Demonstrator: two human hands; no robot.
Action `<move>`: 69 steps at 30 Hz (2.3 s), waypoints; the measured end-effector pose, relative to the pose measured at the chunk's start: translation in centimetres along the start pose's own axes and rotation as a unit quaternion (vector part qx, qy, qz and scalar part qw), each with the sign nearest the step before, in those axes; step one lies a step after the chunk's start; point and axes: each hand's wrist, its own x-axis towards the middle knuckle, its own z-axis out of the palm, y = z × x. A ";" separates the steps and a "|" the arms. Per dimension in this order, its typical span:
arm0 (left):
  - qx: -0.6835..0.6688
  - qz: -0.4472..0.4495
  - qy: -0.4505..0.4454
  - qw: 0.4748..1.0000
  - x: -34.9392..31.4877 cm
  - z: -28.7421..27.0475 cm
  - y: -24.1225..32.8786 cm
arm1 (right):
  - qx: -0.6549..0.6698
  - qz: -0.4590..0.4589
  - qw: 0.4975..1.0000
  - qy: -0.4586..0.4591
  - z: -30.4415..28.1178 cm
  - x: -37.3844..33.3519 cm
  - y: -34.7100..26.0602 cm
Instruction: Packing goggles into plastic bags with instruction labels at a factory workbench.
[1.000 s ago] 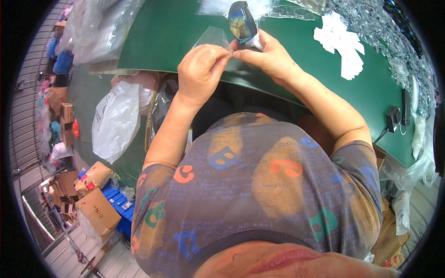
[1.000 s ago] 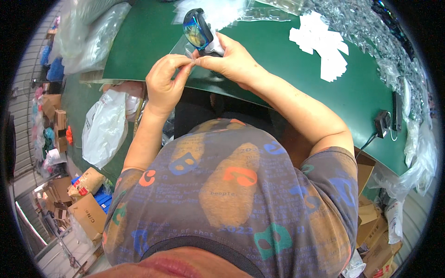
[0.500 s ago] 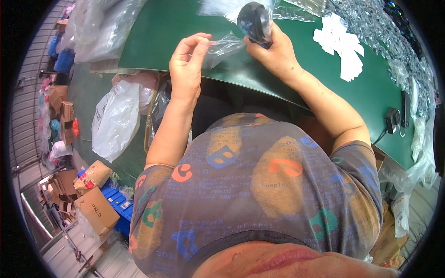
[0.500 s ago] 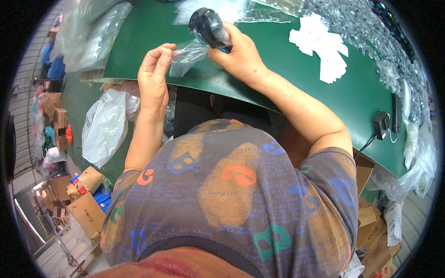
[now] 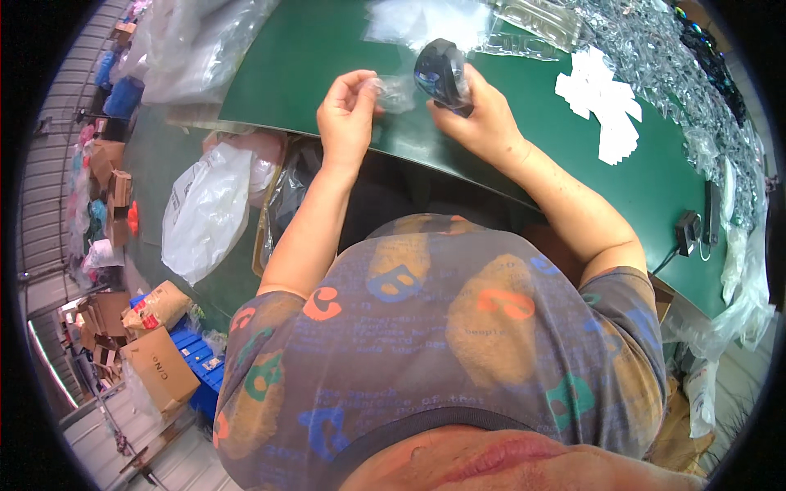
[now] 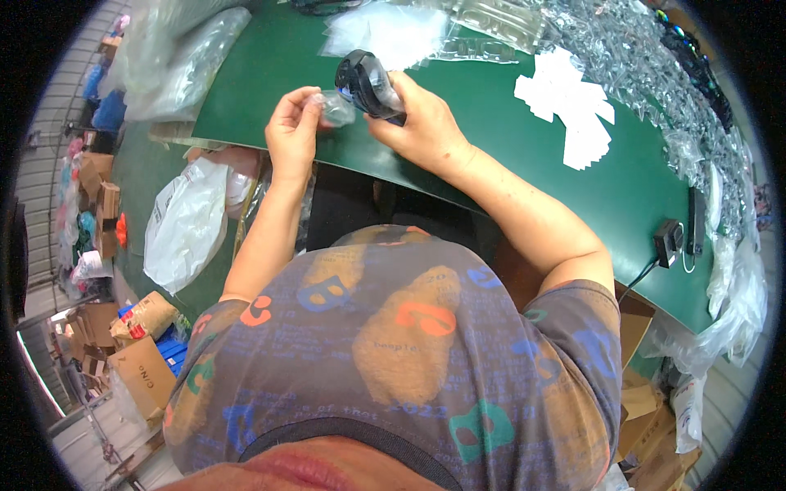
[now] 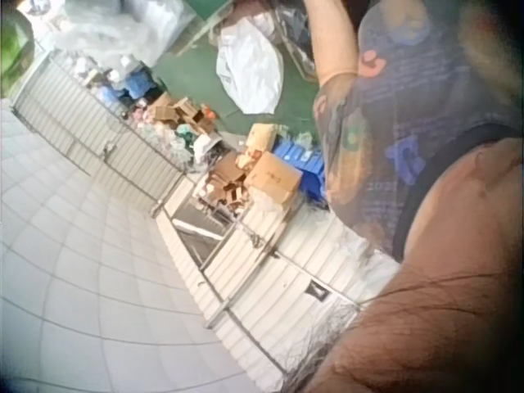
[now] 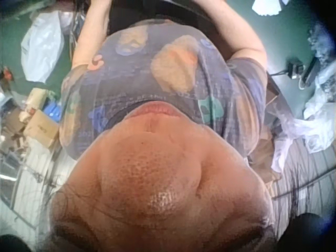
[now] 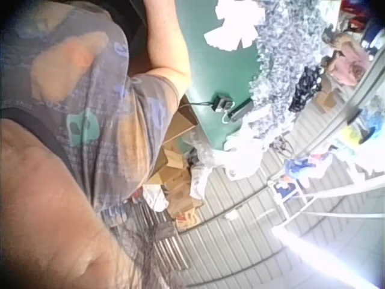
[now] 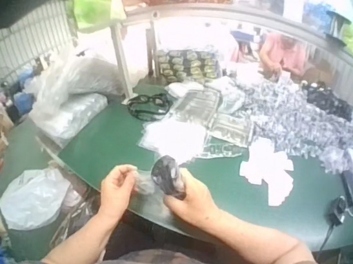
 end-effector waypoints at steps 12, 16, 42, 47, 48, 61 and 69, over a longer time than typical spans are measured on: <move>0.409 0.205 -0.015 0.889 0.4 0.5 3.9 | -0.338 -0.053 0.919 -0.195 -0.6 -0.1 -1.2; 0.382 0.191 -0.029 0.904 -0.7 0.9 4.2 | -0.365 -0.060 0.906 -0.204 -0.4 -0.2 -0.8; 0.284 0.318 -0.068 0.902 -2.2 3.4 3.2 | 0.411 0.196 0.870 -0.188 0.4 0.7 1.6; 0.393 0.403 -0.074 0.824 -2.3 3.1 2.3 | -0.091 -0.018 0.993 -0.072 0.7 0.3 3.1; 0.426 0.430 -0.084 0.791 -2.4 2.9 2.2 | -0.093 0.014 0.991 -0.096 0.2 0.3 2.1; -0.092 0.015 -0.133 0.987 -2.5 3.4 2.9 | 0.401 0.214 0.845 -0.282 0.0 0.3 0.9; -0.158 -0.149 -0.064 0.974 1.2 1.6 0.9 | 0.341 0.247 0.870 -0.256 -0.6 1.3 1.4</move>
